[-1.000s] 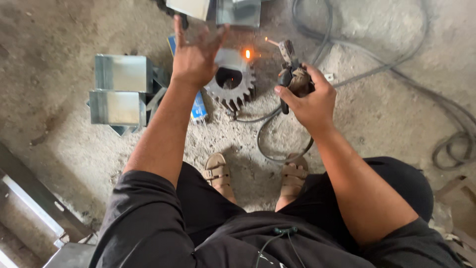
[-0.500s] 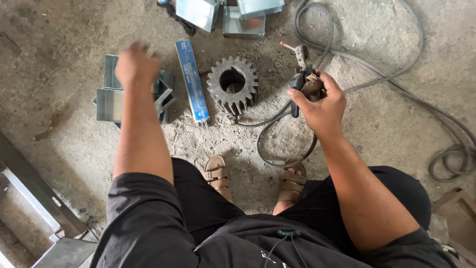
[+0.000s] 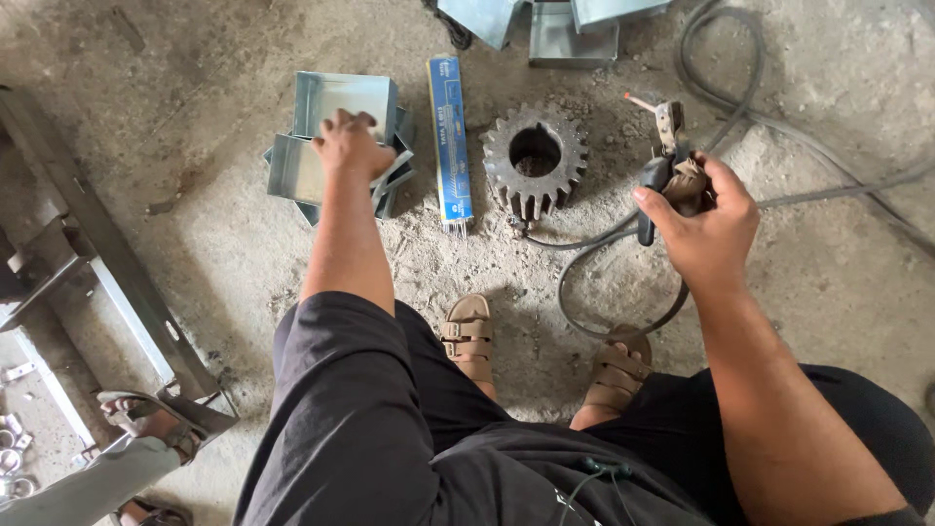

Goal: The person sits on the floor and welds the seams of small rectangular metal boxes using a handheld welding torch. They repeatedly pick up boxes, position them on a metal gear, weld the edges, and place the finished boxes into a growing stack.

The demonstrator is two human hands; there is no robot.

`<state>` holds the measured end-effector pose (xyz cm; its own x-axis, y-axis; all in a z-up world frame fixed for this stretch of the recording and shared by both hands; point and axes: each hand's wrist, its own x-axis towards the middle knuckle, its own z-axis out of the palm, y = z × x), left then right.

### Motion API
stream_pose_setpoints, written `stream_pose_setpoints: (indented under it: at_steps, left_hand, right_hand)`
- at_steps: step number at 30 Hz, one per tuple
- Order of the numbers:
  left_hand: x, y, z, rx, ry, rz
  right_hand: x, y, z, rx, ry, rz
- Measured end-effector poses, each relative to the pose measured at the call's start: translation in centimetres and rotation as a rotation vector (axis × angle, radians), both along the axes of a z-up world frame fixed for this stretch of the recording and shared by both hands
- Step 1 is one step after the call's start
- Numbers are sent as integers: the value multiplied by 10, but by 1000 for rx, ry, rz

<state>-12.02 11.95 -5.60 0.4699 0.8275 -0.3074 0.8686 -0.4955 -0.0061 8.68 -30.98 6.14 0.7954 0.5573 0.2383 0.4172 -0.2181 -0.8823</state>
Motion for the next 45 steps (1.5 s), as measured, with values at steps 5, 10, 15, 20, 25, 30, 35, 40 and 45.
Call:
stream_pose_setpoints:
  at_steps: [5, 10, 15, 20, 25, 30, 35, 40, 45]
  left_hand:
    - [19, -12, -6, 70, 88, -46]
    - [41, -6, 19, 88, -325, -250]
    - [99, -87, 56, -253, -322, -339]
    - [124, -197, 57, -371, -106, -547]
    - [134, -186, 30, -328, -204, -490]
    - [133, -140, -2, 181, -193, -500]
    - [132, -125, 19, -251, -64, -371]
    - [117, -139, 56, -183, -147, -640]
    - [99, -146, 82, -99, 39, -808]
  right_hand:
    - [0, 2, -5, -6, 29, 0]
    - [2, 0, -8, 13, 9, -7]
    - [2, 1, -8, -3, -16, -28]
    - [-1, 1, -1, -47, -22, -4]
    - [-4, -11, 0, -57, 52, -68]
    - [-1, -18, -4, -44, 64, -70]
    - [3, -22, -3, -24, 52, -36]
    - [5, -21, -5, -104, 181, -66]
    - [1, -16, -15, -108, 61, -13]
